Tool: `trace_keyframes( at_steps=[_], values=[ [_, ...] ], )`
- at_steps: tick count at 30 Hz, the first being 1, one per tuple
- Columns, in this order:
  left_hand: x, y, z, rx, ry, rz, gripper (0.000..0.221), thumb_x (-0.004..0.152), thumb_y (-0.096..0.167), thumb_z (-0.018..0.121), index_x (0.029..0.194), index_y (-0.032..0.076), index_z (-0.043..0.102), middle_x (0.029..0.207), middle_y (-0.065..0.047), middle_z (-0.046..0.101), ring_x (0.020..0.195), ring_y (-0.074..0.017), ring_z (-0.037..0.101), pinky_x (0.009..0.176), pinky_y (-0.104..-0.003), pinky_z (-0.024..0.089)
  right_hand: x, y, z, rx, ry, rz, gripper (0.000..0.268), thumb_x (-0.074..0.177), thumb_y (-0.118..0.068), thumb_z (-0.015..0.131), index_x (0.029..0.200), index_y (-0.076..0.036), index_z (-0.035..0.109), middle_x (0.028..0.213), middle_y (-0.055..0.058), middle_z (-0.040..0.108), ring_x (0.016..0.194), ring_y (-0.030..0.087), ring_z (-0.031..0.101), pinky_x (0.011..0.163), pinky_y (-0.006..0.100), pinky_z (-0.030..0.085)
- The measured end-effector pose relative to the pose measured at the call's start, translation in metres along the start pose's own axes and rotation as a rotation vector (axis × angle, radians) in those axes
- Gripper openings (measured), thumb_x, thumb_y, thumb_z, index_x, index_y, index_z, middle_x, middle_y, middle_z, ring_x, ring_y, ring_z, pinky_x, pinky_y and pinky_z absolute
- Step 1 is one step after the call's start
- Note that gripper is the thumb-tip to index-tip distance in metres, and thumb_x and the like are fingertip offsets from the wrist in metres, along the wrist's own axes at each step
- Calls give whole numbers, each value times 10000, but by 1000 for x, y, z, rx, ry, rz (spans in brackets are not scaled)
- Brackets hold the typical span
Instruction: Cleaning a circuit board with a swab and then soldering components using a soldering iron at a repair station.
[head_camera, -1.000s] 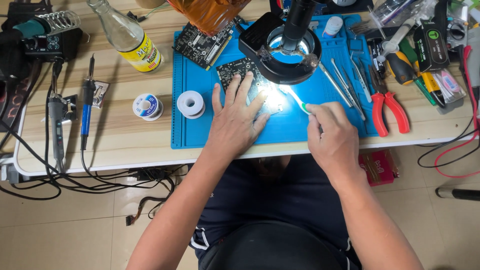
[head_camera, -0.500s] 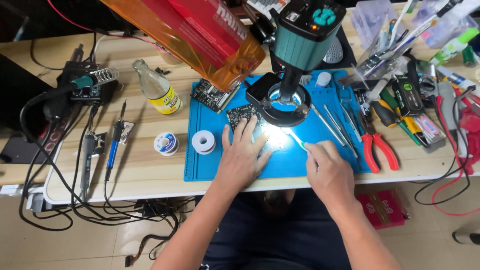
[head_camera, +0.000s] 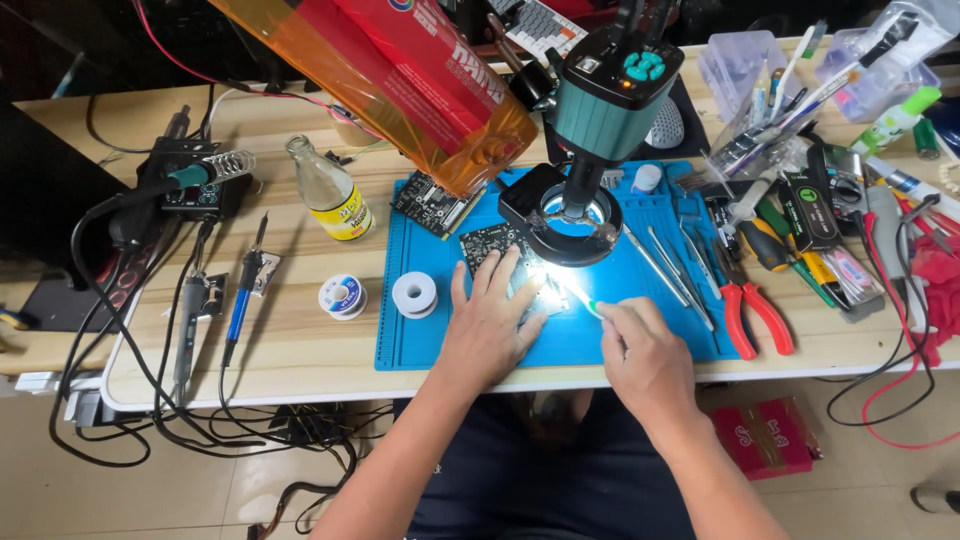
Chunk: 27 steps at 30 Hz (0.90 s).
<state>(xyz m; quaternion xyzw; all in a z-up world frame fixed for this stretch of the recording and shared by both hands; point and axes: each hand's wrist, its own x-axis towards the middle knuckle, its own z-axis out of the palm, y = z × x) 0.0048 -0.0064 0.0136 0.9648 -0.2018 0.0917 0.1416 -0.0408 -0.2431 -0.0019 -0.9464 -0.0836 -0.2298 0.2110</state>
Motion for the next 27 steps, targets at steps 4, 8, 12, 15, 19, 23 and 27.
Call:
trace_keyframes(
  at_steps=[4, 8, 12, 15, 19, 23, 27],
  values=[
    [0, 1, -2, 19, -1, -2, 475, 1073, 506, 569, 1439, 244, 722, 1744, -152, 432, 1641, -375, 344, 1298, -746, 123, 0, 4, -1, -27, -4, -8, 221, 1097, -236, 627, 1255, -270, 778, 1049, -46, 667, 757, 268, 769, 591, 403, 654],
    [1, 1, -3, 13, -19, 11, 482, 1079, 501, 552, 1456, 244, 710, 1741, -148, 439, 1642, -370, 347, 1303, -742, 116, 0, 4, -3, -42, 20, 5, 220, 1102, -236, 631, 1255, -273, 784, 1067, -45, 676, 755, 266, 770, 612, 397, 658],
    [2, 1, -4, 10, -30, 13, 484, 1081, 497, 544, 1457, 239, 707, 1734, -155, 446, 1642, -372, 349, 1304, -743, 114, -4, 0, -2, -51, 6, -12, 226, 1077, -236, 648, 1250, -254, 793, 1061, -23, 694, 765, 299, 779, 608, 433, 661],
    [1, 0, -1, 19, -21, 21, 476, 1082, 494, 547, 1452, 238, 703, 1732, -156, 447, 1639, -374, 352, 1303, -743, 116, -2, 12, 0, -86, 34, -1, 226, 1102, -229, 636, 1267, -262, 786, 1079, -29, 682, 761, 278, 772, 620, 413, 659],
    [1, 0, -2, 19, -29, 23, 481, 1089, 498, 534, 1458, 238, 699, 1733, -154, 448, 1644, -371, 347, 1303, -744, 113, -3, 7, -2, -47, 34, 3, 235, 1099, -246, 633, 1268, -288, 791, 1086, -52, 690, 790, 261, 779, 632, 393, 656],
    [1, 1, -3, 13, -11, 24, 472, 1087, 488, 545, 1447, 231, 708, 1724, -158, 460, 1637, -375, 357, 1304, -739, 117, -3, 10, 0, -76, 17, -12, 233, 1082, -242, 643, 1256, -277, 792, 1080, -54, 683, 794, 265, 781, 639, 405, 663],
    [1, 1, -5, 11, -8, 29, 470, 1083, 486, 549, 1441, 229, 711, 1718, -158, 468, 1635, -376, 363, 1302, -742, 124, 0, 10, -2, -91, 37, -23, 239, 1094, -238, 640, 1278, -292, 782, 1101, -71, 669, 802, 235, 776, 655, 379, 663]
  ],
)
